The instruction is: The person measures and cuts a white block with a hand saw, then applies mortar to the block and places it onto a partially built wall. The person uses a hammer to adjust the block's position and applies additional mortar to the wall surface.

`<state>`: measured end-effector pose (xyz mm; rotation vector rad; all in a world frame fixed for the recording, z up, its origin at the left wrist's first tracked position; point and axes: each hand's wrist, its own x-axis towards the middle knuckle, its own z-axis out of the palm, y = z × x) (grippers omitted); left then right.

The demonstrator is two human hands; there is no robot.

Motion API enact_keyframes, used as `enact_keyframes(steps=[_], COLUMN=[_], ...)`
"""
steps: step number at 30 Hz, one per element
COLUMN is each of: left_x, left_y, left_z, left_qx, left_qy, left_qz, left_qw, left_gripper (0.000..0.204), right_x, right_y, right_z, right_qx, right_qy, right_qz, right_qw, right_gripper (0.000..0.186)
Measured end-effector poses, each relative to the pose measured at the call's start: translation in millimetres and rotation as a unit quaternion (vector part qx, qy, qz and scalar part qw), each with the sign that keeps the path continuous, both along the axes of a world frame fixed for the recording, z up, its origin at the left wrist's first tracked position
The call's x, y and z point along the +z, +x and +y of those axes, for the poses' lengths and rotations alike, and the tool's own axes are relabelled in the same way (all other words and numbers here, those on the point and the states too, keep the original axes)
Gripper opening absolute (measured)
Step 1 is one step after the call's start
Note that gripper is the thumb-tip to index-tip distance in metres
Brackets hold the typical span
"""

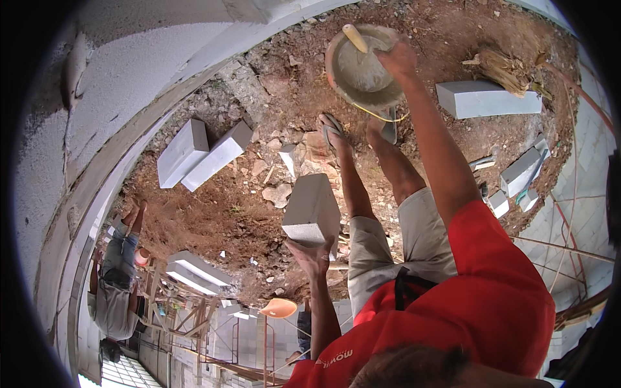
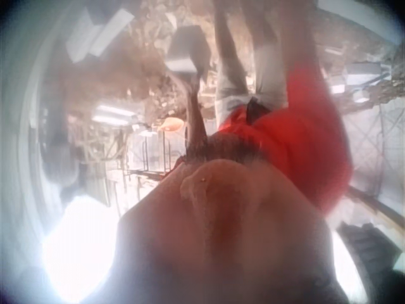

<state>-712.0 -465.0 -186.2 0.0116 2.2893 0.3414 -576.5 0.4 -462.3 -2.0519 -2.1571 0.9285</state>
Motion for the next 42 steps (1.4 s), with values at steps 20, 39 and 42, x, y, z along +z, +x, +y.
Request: enact_keyframes(steps=[20, 39, 42], left_x=[-4, 12, 14], left_y=[-6, 8, 3], left_z=[-35, -19, -14], left_qx=[-0.032, -0.045, -0.071], left_qy=[-0.041, -0.078, -0.121], left_qz=[0.022, -0.018, -0.029], left_qw=[0.998, 0.996, 0.990], left_gripper=[0.126, 0.128, 0.132], right_x=[78, -28, -38], right_y=[102, 61, 45], right_z=[-55, -154, -154], right_qx=[-0.296, -0.172, -0.230], right_qy=[-0.213, -0.369, -0.384], right_qz=[0.214, 0.144, 0.216], right_qw=[0.906, 0.902, 0.868], right_gripper=[0.031, 0.057, 0.047])
